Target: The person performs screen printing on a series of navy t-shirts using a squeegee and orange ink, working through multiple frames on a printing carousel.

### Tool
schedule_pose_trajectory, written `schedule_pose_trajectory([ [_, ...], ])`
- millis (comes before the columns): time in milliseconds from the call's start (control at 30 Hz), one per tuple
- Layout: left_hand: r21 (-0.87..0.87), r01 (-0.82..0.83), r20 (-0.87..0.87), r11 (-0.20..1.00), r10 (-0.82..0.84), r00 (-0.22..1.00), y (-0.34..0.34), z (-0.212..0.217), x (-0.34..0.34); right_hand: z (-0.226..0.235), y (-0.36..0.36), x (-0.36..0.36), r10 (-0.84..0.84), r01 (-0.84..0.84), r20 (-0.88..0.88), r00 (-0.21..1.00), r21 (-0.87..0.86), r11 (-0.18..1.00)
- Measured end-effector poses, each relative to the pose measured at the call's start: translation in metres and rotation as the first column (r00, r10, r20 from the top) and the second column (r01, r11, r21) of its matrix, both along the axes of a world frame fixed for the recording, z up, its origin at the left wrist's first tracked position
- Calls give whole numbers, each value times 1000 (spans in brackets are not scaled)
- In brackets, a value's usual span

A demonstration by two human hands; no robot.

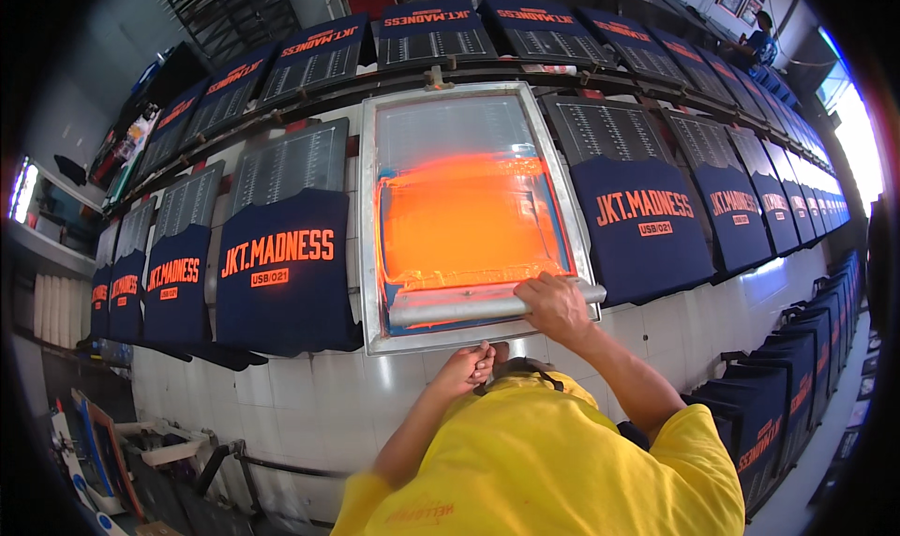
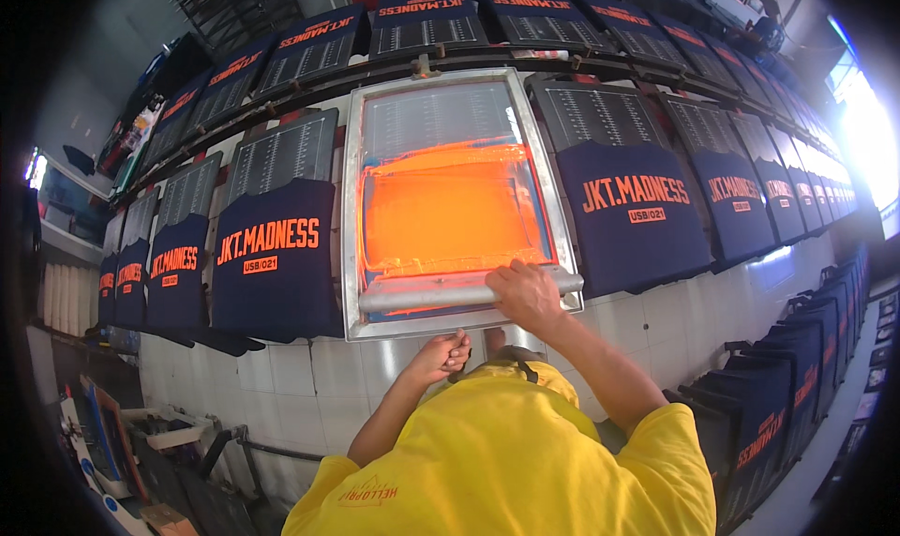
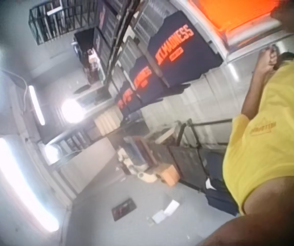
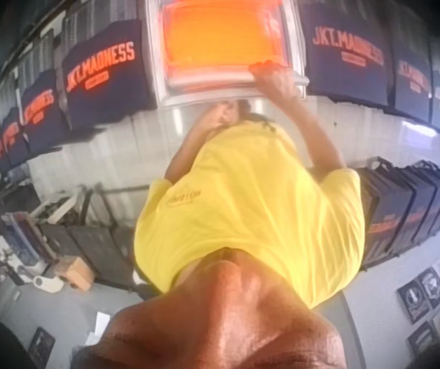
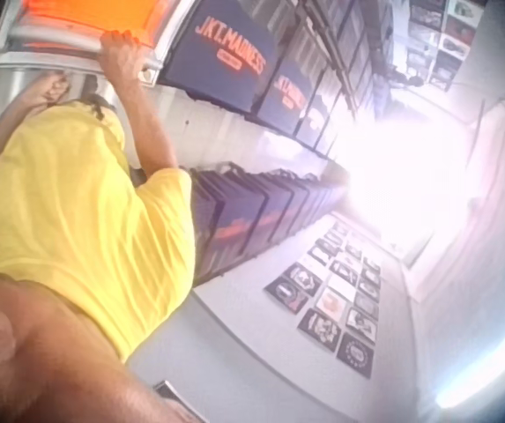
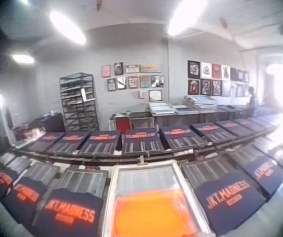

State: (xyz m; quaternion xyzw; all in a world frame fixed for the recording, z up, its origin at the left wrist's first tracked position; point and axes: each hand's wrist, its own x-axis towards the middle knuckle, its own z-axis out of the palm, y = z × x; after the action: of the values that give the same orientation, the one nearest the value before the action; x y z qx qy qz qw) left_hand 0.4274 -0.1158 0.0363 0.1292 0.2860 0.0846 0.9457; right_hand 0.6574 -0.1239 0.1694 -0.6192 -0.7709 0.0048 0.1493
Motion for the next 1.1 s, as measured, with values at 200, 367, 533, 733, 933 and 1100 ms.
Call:
schedule_pose_trajectory([
  [200, -71, -18, -35, 997, 16, 999, 3, 9, 4, -7, -14, -3, -1, 1, 26, 1000, 10, 1000],
  [367, -109, -45, -30, 993, 42, 999, 2, 14, 6, -8, -18, -4, 0, 0, 33, 999, 9, 1000],
  [533, -130, -13, -25, 991, 10, 1000, 4, 13, 4, -23, -37, -13, 3, -5, 67, 998, 23, 1000],
  [733, -136, -68, -86, 988, 56, 995, 2, 16, 5, -38, -28, -10, 2, -14, 129, 992, 92, 996],
  [933, -228, 16, 52, 974, -4, 999, 9, 12, 2, -33, -16, -5, -30, 21, 95, 995, 85, 996],
  [1100, -262, 5, 45, 965, 7, 999, 9, 9, 0, -36, -29, -14, -24, 16, 92, 996, 87, 996],
])
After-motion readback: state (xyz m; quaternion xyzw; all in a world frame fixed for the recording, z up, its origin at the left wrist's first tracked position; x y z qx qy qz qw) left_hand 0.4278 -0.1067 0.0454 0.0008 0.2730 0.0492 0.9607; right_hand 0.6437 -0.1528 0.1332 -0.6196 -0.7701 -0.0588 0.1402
